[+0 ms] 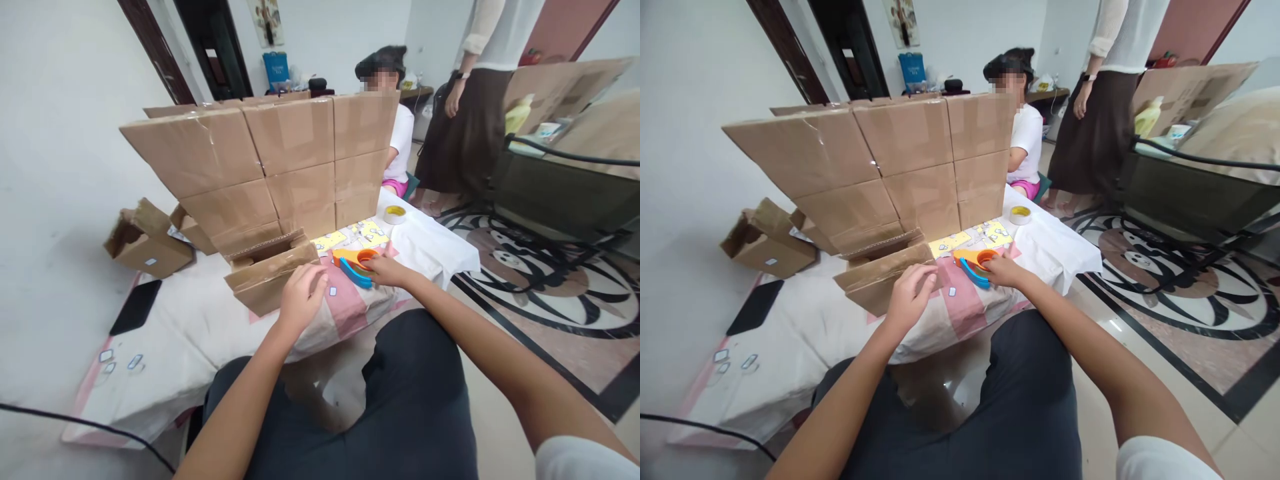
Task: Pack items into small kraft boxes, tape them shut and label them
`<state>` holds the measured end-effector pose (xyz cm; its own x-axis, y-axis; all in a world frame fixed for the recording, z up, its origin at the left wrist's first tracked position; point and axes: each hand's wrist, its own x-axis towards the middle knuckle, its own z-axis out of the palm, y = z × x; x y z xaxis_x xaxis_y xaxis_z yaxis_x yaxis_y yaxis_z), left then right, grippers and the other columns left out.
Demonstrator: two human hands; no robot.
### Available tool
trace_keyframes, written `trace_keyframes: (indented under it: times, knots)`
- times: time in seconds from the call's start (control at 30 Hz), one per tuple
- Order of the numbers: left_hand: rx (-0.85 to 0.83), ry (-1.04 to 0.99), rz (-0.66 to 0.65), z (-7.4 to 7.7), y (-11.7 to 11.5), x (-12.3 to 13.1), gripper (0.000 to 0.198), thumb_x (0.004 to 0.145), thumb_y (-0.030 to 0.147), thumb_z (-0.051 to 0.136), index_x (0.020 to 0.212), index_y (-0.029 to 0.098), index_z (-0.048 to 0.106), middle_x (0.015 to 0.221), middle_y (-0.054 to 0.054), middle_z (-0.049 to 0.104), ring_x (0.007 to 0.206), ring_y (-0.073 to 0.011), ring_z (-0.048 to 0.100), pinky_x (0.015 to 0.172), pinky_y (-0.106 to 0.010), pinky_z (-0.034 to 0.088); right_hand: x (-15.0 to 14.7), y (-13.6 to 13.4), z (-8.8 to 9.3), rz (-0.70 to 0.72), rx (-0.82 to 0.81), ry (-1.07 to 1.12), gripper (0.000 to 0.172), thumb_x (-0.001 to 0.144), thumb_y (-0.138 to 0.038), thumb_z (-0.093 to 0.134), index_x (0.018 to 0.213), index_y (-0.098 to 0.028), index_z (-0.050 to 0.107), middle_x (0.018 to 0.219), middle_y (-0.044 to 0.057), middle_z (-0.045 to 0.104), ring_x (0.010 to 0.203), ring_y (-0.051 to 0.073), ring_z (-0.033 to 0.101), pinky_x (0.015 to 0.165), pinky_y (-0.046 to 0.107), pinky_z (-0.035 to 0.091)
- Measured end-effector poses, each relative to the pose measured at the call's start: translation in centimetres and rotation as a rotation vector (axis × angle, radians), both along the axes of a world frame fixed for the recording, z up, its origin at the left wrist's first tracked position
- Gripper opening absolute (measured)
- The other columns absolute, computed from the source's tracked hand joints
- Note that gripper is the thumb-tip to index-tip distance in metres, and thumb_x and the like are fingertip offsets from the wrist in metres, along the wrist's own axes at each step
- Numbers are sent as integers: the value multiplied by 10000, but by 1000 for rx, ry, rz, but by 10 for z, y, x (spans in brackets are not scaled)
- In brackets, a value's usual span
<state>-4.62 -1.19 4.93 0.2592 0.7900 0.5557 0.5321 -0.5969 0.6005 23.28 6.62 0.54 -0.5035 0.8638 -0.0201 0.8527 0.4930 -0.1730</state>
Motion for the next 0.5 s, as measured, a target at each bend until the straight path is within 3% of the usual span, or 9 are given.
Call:
trace_keyframes:
  times: [0.1, 0.3, 0.5]
  knots:
    - [31, 44, -19, -3, 1, 2, 202, 986, 298, 498, 1049, 213, 670, 1020, -59, 711, 1009, -222, 625, 913, -372, 478, 1, -7, 4, -42, -51, 105, 297, 937, -307, 468, 913, -129, 704, 917, 143, 708, 849, 248, 611, 910, 417, 388]
    - [80, 73, -37, -6, 3, 2, 191, 966, 289, 515, 1041, 225, 678, 1012, -61, 719, 995, -225, 635, 908, -374, 486, 13, -28, 38, -124, -90, 765, 226, 770, -414, 649, 748, -190, 648, 734, 12, 660, 751, 210, 577, 745, 315, 455]
    - [254, 137, 30, -3, 0, 4, 376, 912, 380, 619, 1257, 232, 619, 1307, -108, 638, 1202, -275, 572, 1028, -428, 429, 12, -59, 72, -194, -236, 1208, 329, 634, -444, 816, 826, -223, 665, 814, 16, 688, 815, 214, 612, 794, 336, 504]
